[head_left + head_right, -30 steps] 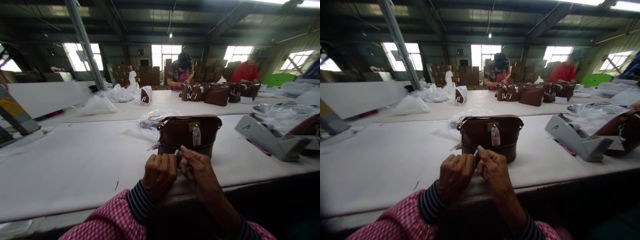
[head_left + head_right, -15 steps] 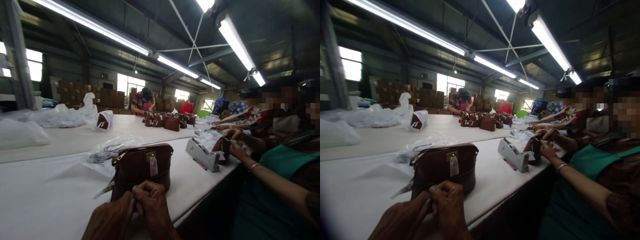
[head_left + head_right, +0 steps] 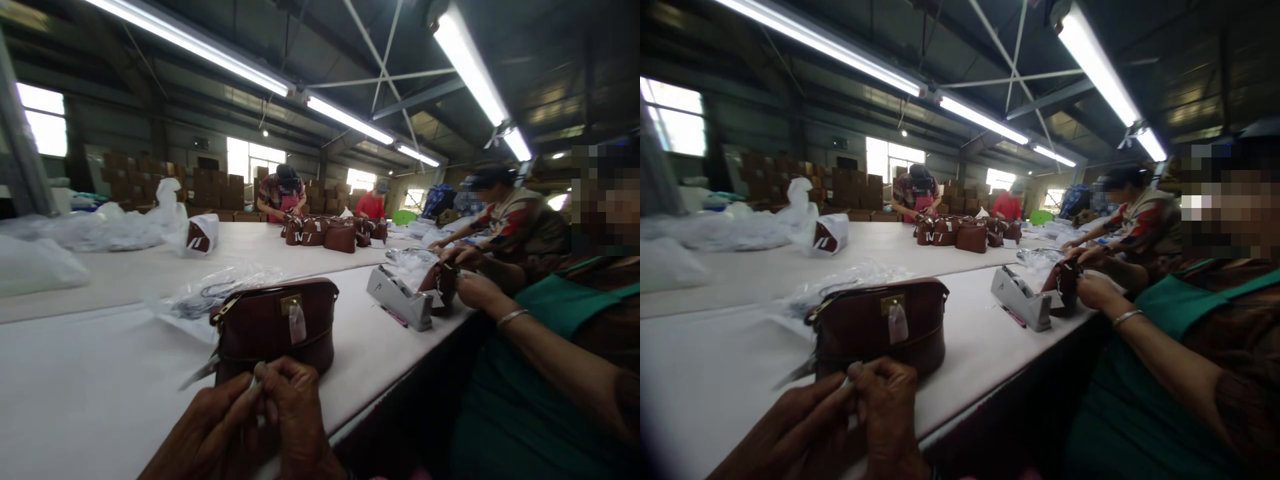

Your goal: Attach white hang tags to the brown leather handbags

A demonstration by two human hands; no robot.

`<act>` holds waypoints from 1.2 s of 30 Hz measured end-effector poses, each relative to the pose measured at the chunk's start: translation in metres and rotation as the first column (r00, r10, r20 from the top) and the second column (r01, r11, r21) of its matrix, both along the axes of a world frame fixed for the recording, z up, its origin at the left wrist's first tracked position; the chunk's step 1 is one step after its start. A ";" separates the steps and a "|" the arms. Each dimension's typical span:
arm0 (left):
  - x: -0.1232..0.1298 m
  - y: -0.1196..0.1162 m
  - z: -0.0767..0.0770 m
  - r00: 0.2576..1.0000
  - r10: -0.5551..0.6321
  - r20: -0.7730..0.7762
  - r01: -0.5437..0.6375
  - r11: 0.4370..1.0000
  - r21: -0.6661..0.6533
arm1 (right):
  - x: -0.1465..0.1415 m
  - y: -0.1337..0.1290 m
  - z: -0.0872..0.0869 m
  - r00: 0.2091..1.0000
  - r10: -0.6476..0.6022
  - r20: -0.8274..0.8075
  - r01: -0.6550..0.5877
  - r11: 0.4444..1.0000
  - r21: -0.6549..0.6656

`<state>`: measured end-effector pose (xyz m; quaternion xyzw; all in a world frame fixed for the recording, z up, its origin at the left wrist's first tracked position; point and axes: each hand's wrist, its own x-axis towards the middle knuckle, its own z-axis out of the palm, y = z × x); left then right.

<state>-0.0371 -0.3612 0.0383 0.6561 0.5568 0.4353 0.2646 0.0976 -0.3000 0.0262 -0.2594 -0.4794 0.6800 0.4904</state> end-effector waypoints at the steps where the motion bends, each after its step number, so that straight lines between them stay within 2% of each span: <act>1: 0.003 -0.002 0.007 0.999 -0.024 0.027 0.025 0.999 -0.043 | -0.002 -0.002 -0.001 1.000 -0.019 -0.015 0.019 1.000 -0.007; 4: 0.011 -0.008 0.020 0.991 -0.062 0.115 0.080 0.985 -0.155 | -0.001 -0.006 0.002 1.000 -0.011 0.005 0.011 1.000 0.008; 5: 0.013 -0.009 0.021 0.993 -0.053 0.108 0.067 0.989 -0.135 | 0.003 -0.006 0.004 1.000 0.006 0.031 -0.007 1.000 0.020; 7: 0.013 -0.011 0.021 0.998 -0.034 0.050 0.038 0.996 -0.077 | 0.017 -0.005 0.007 0.989 0.073 0.129 -0.076 0.997 0.020; 9: 0.011 -0.016 0.017 0.999 0.009 0.052 -0.003 0.993 -0.121 | 0.036 -0.003 0.009 0.970 0.131 0.203 -0.138 0.990 0.018; 12: 0.009 -0.028 0.013 0.999 0.029 0.046 -0.018 0.975 -0.222 | 0.066 -0.004 0.010 0.963 0.048 0.264 -0.073 0.994 0.084; 15: 0.014 -0.043 0.014 0.996 0.030 -0.078 -0.046 0.978 -0.206 | 0.089 -0.003 0.007 0.955 -0.001 0.298 -0.027 0.995 0.091; 18: 0.021 -0.052 0.020 0.978 0.174 -0.112 -0.192 0.965 -0.176 | 0.104 0.007 0.003 0.961 -0.113 0.252 0.080 0.987 0.136; 20: 0.027 -0.053 0.024 0.934 0.330 -0.139 -0.350 0.924 -0.155 | 0.112 0.018 0.002 0.949 -0.237 0.207 0.201 0.963 0.182; 21: 0.030 -0.051 0.025 0.891 0.404 -0.204 -0.433 0.894 -0.119 | 0.116 0.025 0.002 0.936 -0.291 0.196 0.253 0.947 0.200; 23: 0.036 -0.044 0.025 0.768 0.481 -0.423 -0.531 0.848 0.002 | 0.122 0.038 0.003 0.905 -0.365 0.216 0.315 0.920 0.234; 24: 0.039 -0.040 0.024 0.704 0.470 -0.532 -0.523 0.850 0.059 | 0.125 0.045 0.004 0.888 -0.387 0.247 0.325 0.910 0.257; 26: 0.044 -0.032 0.021 0.635 0.379 -0.673 -0.417 0.902 0.114 | 0.129 0.057 0.007 0.851 -0.417 0.319 0.319 0.894 0.316; 28: 0.047 -0.030 0.018 0.641 0.284 -0.713 -0.289 0.950 0.119 | 0.133 0.069 0.010 0.816 -0.433 0.382 0.287 0.878 0.382; 30: 0.044 -0.033 0.017 0.654 0.273 -0.706 -0.254 0.958 0.135 | 0.135 0.079 0.014 0.806 -0.408 0.428 0.224 0.880 0.418; 33: 0.033 -0.044 0.020 0.659 0.386 -0.645 -0.358 0.916 0.182 | 0.135 0.091 0.019 0.821 -0.291 0.491 0.091 0.916 0.391; 35: 0.025 -0.051 0.025 0.642 0.533 -0.551 -0.477 0.841 0.256 | 0.132 0.094 0.022 0.824 -0.244 0.512 0.035 0.923 0.384; 36: 0.024 -0.052 0.027 0.628 0.600 -0.495 -0.527 0.797 0.296 | 0.129 0.094 0.024 0.821 -0.269 0.504 0.046 0.911 0.411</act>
